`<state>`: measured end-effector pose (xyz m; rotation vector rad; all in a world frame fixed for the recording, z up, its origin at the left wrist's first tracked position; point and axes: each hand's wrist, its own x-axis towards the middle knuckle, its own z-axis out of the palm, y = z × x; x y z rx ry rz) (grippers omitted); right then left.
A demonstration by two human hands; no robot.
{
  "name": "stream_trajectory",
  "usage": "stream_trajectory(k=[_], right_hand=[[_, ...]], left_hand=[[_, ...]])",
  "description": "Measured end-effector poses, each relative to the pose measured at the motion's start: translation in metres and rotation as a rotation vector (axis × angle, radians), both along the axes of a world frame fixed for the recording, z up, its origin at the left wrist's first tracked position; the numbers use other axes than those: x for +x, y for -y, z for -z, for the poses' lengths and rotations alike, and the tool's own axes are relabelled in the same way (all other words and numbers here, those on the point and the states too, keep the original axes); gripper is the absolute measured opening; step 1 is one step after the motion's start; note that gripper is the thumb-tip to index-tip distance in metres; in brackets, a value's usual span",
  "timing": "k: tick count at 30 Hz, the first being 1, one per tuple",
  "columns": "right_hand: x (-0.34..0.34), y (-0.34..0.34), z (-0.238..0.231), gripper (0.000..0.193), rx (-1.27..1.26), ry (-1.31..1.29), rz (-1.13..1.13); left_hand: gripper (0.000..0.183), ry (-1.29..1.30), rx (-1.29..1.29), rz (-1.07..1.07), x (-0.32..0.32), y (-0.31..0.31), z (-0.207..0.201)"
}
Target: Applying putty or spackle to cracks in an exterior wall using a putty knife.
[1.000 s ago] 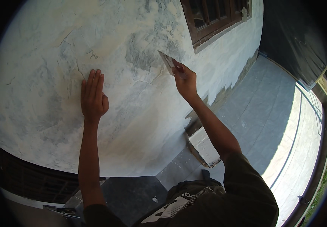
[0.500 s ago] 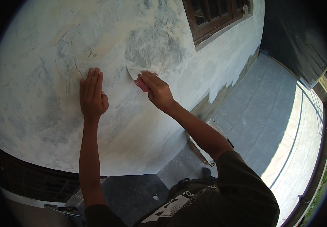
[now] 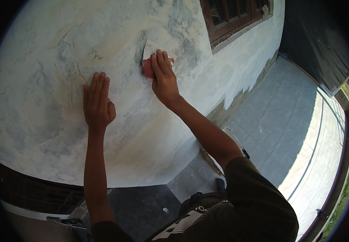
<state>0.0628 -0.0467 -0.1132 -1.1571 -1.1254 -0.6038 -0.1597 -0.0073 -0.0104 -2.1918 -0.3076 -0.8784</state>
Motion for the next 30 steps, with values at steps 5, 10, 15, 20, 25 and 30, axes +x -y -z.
stream_trajectory(k=[5, 10, 15, 20, 25, 30], right_hand=[[-0.08, 0.061, 0.083, 0.057, -0.243, 0.019, -0.527], [-0.067, 0.117, 0.136, 0.035, -0.472, -0.33, -0.745], [0.005, 0.106, 0.07, 0.027, -0.33, -0.428, -0.472], [0.055, 0.073, 0.007, 0.024, -0.021, -0.323, -0.273], [0.088, 0.039, -0.039, 0.027, 0.128, -0.176, -0.165], [0.051, 0.032, -0.006, 0.052, 0.074, 0.055, -0.098]], left_hand=[[0.063, 0.005, -0.002, 0.0, -0.008, 0.0, 0.0], [0.062, 0.009, -0.015, 0.019, -0.001, -0.005, 0.007], [0.063, 0.017, -0.001, 0.018, -0.002, 0.003, -0.003], [0.063, 0.015, 0.007, 0.012, -0.005, 0.0, 0.002], [0.061, 0.022, 0.0, 0.018, -0.003, 0.001, 0.003], [0.062, 0.029, 0.007, 0.004, 0.0, 0.001, 0.002]])
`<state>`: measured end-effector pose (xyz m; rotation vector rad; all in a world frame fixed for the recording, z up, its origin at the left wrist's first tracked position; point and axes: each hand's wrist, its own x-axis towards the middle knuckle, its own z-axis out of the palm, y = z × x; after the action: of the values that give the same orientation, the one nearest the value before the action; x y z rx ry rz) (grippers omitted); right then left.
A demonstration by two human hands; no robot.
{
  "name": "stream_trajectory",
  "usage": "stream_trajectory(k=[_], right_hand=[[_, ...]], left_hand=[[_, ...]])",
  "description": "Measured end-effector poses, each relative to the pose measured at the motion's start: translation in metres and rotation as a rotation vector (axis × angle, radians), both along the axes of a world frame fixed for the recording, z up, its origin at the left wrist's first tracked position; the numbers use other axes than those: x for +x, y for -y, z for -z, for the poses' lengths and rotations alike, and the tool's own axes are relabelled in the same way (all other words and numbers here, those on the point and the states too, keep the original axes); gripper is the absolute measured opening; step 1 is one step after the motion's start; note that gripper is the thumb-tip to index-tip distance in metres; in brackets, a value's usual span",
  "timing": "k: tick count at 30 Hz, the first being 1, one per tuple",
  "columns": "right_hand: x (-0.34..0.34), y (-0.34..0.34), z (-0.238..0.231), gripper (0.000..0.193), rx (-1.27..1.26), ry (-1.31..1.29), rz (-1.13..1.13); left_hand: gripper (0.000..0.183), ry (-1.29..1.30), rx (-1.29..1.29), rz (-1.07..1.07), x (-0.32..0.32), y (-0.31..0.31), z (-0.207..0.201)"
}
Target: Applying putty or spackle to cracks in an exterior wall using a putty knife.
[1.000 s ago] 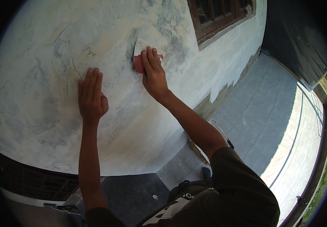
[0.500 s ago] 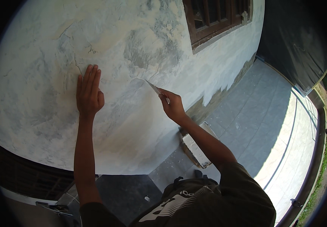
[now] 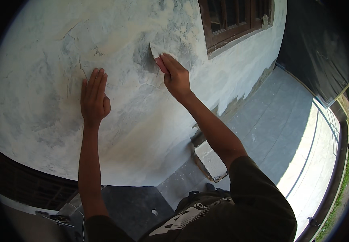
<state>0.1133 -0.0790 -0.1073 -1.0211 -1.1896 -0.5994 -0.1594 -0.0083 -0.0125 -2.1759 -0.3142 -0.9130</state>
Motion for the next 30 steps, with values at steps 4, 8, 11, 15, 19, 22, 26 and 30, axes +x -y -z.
stream_trajectory(k=[4, 8, 11, 15, 19, 22, 26, 30], right_hand=[[-0.053, 0.022, 0.052, 0.047, -0.17, 0.049, -0.234], [-0.063, 0.045, 0.097, 0.035, -0.513, -0.212, -0.643], [-0.027, 0.035, 0.056, 0.038, -0.125, -0.324, -0.34], [0.013, -0.006, 0.009, 0.056, -0.014, -0.102, 0.04], [-0.041, -0.015, 0.034, 0.064, -0.162, 0.026, -0.036], [-0.084, 0.019, 0.088, 0.057, -0.298, 0.13, -0.247], [-0.106, 0.076, 0.153, 0.038, -0.642, -0.051, -0.785], [-0.062, 0.078, 0.149, 0.032, -0.52, -0.312, -0.606]], left_hand=[[0.063, -0.002, -0.012, 0.005, -0.004, -0.003, 0.001], [0.063, -0.007, 0.01, -0.01, -0.009, -0.005, 0.001], [0.063, -0.01, 0.003, -0.021, -0.008, -0.002, 0.003], [0.061, 0.001, 0.005, -0.012, 0.002, -0.001, 0.006], [0.061, -0.005, 0.028, -0.031, -0.003, -0.003, 0.004], [0.061, -0.015, 0.024, -0.039, -0.007, 0.0, -0.001], [0.061, -0.01, 0.025, -0.042, -0.009, -0.006, 0.006], [0.062, 0.0, 0.016, -0.013, 0.0, -0.005, 0.005]])
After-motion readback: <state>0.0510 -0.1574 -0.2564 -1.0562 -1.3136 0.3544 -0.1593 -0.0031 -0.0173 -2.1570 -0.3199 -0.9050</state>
